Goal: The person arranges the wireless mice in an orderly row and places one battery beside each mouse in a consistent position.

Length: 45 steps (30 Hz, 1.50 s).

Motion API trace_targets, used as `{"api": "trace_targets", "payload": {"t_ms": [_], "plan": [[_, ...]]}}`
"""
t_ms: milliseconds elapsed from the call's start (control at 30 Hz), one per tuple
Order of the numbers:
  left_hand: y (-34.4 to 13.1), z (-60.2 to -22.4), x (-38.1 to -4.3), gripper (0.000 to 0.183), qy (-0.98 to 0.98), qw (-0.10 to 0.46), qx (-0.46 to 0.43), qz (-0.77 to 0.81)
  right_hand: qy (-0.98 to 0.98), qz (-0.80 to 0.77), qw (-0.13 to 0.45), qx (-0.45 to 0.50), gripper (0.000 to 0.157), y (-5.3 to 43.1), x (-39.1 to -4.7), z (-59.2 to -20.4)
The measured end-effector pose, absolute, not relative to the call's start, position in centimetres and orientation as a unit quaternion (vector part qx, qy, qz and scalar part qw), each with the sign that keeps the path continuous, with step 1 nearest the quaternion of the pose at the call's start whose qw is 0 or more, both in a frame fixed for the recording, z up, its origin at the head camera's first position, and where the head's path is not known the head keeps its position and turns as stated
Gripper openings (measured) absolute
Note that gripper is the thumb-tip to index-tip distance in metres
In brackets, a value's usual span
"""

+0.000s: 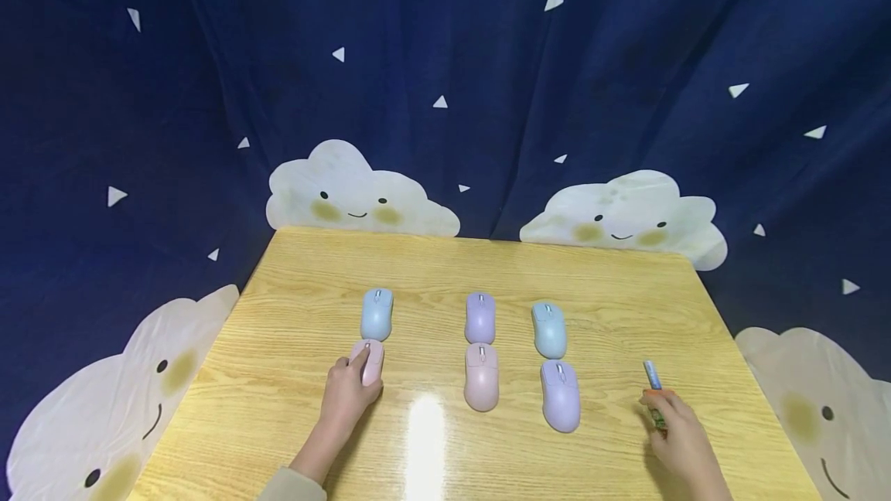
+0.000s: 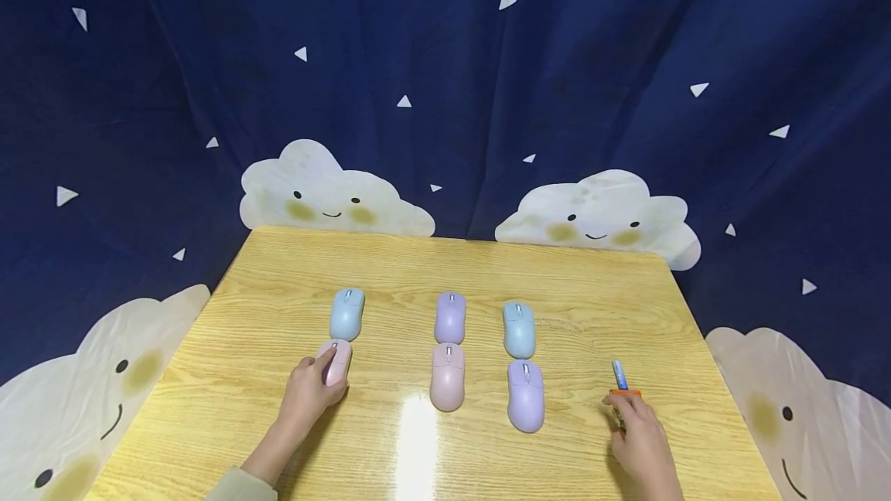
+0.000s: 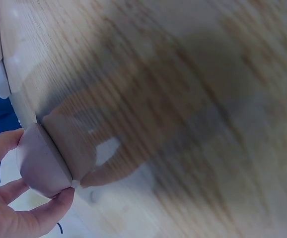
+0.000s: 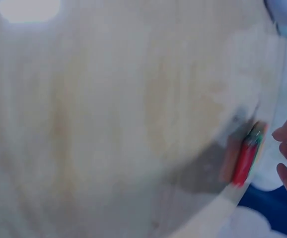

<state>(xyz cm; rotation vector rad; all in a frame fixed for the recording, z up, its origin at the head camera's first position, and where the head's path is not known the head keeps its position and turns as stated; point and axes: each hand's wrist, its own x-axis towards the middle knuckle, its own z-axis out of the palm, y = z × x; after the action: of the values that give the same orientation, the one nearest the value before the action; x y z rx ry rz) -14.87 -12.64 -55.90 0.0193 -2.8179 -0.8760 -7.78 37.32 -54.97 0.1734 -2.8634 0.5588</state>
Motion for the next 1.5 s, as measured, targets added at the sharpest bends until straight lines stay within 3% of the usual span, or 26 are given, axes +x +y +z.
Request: {"api": "trace_targets", "payload": {"t_ms": [400,900,1500], "plan": [[-12.7,-55.8,-14.8,0.056,-0.952,0.088,0.008,-0.294,-0.979,0.187,0.074,0.020,0.044,40.0,-5.9,-56.4],[-12.7,-55.9,-14.8,0.057,-0.952,0.085,0.009,-0.295,-0.973,0.193,0.125,0.025,0.035,40.3,-5.8,-57.7],[-12.6,-55.8,-14.8,0.057,-0.951,0.087,0.005,-0.296,-0.979,0.178,0.095,0.036,0.030,40.7,-5.8,-57.6]]}}
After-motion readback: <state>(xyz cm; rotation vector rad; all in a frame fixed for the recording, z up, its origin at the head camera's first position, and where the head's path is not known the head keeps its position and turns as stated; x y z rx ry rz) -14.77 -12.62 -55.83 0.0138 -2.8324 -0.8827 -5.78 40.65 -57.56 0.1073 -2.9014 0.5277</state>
